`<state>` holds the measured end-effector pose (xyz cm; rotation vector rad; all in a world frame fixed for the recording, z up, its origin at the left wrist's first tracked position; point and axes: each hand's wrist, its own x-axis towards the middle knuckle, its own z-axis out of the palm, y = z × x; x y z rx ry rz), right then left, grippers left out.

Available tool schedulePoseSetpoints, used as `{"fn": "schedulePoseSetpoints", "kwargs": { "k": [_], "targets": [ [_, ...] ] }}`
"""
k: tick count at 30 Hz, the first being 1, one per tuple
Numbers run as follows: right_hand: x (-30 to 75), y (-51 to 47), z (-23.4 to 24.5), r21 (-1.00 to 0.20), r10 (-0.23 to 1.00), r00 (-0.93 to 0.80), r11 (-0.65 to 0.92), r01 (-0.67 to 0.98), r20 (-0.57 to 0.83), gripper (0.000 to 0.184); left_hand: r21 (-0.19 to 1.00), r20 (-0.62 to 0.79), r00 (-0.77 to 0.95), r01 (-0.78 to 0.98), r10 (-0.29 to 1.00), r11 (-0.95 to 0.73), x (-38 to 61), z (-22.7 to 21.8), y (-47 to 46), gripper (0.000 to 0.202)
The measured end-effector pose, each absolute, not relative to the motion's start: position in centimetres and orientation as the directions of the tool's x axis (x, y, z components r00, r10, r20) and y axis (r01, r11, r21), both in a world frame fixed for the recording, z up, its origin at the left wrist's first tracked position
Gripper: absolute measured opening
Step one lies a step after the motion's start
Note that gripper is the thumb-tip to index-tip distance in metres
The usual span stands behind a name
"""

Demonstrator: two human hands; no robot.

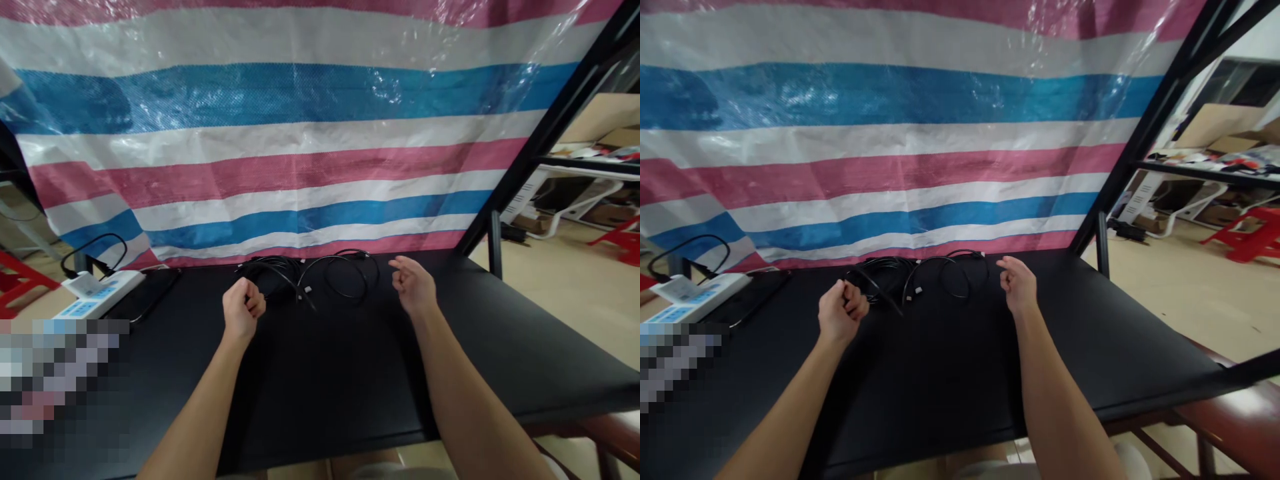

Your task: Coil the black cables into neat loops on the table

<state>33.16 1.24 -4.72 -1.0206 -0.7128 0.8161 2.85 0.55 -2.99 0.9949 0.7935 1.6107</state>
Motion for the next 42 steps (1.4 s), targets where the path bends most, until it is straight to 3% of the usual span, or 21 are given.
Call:
{"fn": "schedulePoseSetpoints", "kwargs": {
  "k": [3, 7, 10, 13, 15, 18, 20, 24, 28, 31, 33, 35, 38, 42],
  "targets": [
    [31.7, 2.0, -5.2, -0.989, 0.839, 0.539, 0.134, -0.059, 0.081, 0.029, 0.853, 0.145, -0.176, -0.477, 0.974, -0.213, 2.5, -2.5, 0.5, 0.045],
    [30.5, 1.7, -5.1, -0.981, 0.958, 0.286, 0.036, -0.192, -0.021, 0.022, 0.871, 0.123, -0.231, -0.440, 0.965, -0.216, 2.8, -2.6, 0.6, 0.042],
    [31.3, 1.1, -5.0, -0.967, 0.987, 0.161, 0.024, -0.253, -0.017, 0.015, 0.883, 0.137, -0.267, -0.404, 0.954, -0.239, 2.8, -2.8, 0.7, 0.040],
    [32.0, 1.1, -5.4, -0.998, 0.985, 0.166, 0.060, -0.024, 0.055, 0.008, 0.886, 0.123, -0.281, -0.401, 0.952, -0.233, 2.8, -2.8, 0.8, 0.040],
    [31.9, 1.6, -6.0, -0.971, 0.963, 0.204, 0.133, 0.198, 0.173, 0.005, 0.882, 0.126, -0.278, -0.407, 0.952, -0.236, 2.7, -2.9, 0.8, 0.041],
    [31.1, 2.4, -7.0, -0.797, 0.911, 0.130, 0.266, 0.543, 0.392, 0.025, 0.872, 0.169, -0.247, -0.413, 0.954, -0.262, 2.9, -3.0, 0.7, 0.042],
    [30.5, 2.8, -7.7, -0.629, 0.907, -0.015, 0.304, 0.716, 0.421, 0.035, 0.876, 0.202, -0.204, -0.400, 0.958, -0.270, 3.0, -3.2, 0.6, 0.044],
    [30.0, 3.0, -8.6, -0.502, 0.938, -0.144, 0.294, 0.814, 0.316, 0.027, 0.902, 0.245, -0.135, -0.332, 0.960, -0.276, 3.3, -3.6, 0.4, 0.042],
    [30.6, 3.0, -8.6, -0.515, 0.927, -0.019, 0.225, 0.827, 0.374, 0.004, 0.895, 0.310, -0.179, -0.277, 0.934, -0.350, 3.3, -3.6, 0.1, 0.035],
    [31.2, 2.9, -8.1, -0.684, 0.881, 0.302, 0.033, 0.728, 0.364, 0.008, 0.887, 0.353, -0.220, -0.230, 0.909, -0.400, 2.8, -3.1, -0.2, 0.031],
    [31.6, 2.8, -7.6, -0.849, 0.800, 0.525, -0.037, 0.527, 0.290, 0.010, 0.893, 0.355, -0.252, -0.194, 0.900, -0.406, 2.3, -2.5, -0.1, 0.029],
    [32.0, 2.8, -7.2, -0.968, 0.747, 0.635, 0.039, 0.250, 0.194, 0.016, 0.898, 0.341, -0.310, -0.172, 0.887, -0.405, 1.6, -1.9, 0.4, 0.029],
    [32.6, 2.8, -6.8, -0.962, 0.747, 0.656, 0.242, -0.124, 0.104, 0.030, 0.886, 0.327, -0.397, -0.186, 0.858, -0.424, 0.5, -1.0, 1.6, 0.031],
    [33.6, 2.8, -6.4, -0.872, 0.764, 0.645, 0.333, -0.358, 0.027, 0.030, 0.881, 0.248, -0.468, -0.256, 0.848, -0.399, -0.9, -0.6, 2.6, 0.032]
  ]
}}
